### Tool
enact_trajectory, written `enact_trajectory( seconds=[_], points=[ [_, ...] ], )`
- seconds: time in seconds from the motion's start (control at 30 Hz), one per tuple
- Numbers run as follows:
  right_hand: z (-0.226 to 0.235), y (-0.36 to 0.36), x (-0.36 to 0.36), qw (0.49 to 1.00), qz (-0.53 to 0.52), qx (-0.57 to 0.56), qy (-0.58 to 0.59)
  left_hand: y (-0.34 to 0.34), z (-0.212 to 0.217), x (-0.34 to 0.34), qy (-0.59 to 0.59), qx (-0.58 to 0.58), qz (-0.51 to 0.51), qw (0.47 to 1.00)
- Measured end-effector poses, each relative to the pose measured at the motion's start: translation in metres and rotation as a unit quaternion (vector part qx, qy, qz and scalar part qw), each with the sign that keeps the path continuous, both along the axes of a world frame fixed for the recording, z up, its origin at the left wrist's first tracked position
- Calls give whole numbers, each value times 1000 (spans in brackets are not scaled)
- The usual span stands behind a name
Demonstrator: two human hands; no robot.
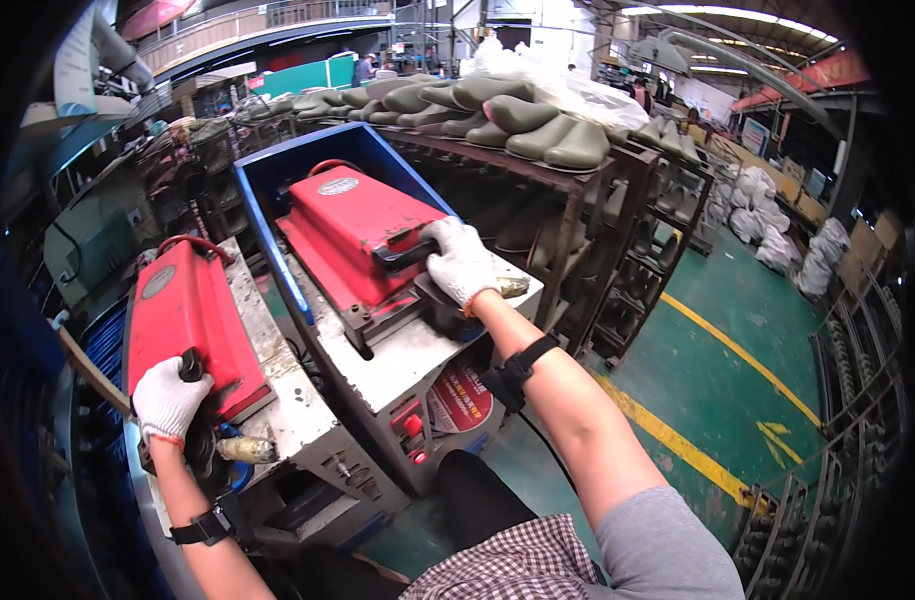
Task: Operator places shoes into a heat-press or bonding machine, closes the lid to apply pressure/heat, and then removes them once the cycle is complete.
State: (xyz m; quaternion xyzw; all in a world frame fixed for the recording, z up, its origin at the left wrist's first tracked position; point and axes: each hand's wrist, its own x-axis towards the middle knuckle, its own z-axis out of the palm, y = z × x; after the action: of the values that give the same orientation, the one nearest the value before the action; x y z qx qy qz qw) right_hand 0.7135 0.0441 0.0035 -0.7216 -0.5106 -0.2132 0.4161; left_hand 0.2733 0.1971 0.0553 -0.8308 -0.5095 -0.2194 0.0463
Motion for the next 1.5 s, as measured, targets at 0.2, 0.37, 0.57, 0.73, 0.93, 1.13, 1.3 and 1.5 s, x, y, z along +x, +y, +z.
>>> enact_trajectory(
  seconds=[0.2, 0.37, 0.57, 0.73, 0.93, 1.13, 1.3, 1.5],
  points=[
    [3, -2, -2, 999, -6, -25, 26, -5, 4, -1, -1, -12, -1, 1000],
    [4, -2, -2, 999, -5, -30, 26, -5, 4, -2, -7, -6, -20, 1000],
    [3, -2, -3, 999, -10, -32, 30, -5, 5, -3, -6, -13, -13, 1000],
    [2, -1, 0, 1000, -1, -22, 14, -3, 4, -4, -3, -17, -18, 1000],
    [-3, 1, 2, 1000, -11, 9, 5, -7, 8, -4, -10, -28, -29, 999],
    [15, -3, -21, 991, -70, 40, -105, -3, 13, -12, -14, -79, -72, 994],
    [20, 5, -113, 962, 198, 107, -157, 10, 13, -20, 15, -89, -94, 991],
    [-13, 33, -255, 858, 428, -270, 94, 14, 21, -37, 21, -167, -146, 975]
  ],
)
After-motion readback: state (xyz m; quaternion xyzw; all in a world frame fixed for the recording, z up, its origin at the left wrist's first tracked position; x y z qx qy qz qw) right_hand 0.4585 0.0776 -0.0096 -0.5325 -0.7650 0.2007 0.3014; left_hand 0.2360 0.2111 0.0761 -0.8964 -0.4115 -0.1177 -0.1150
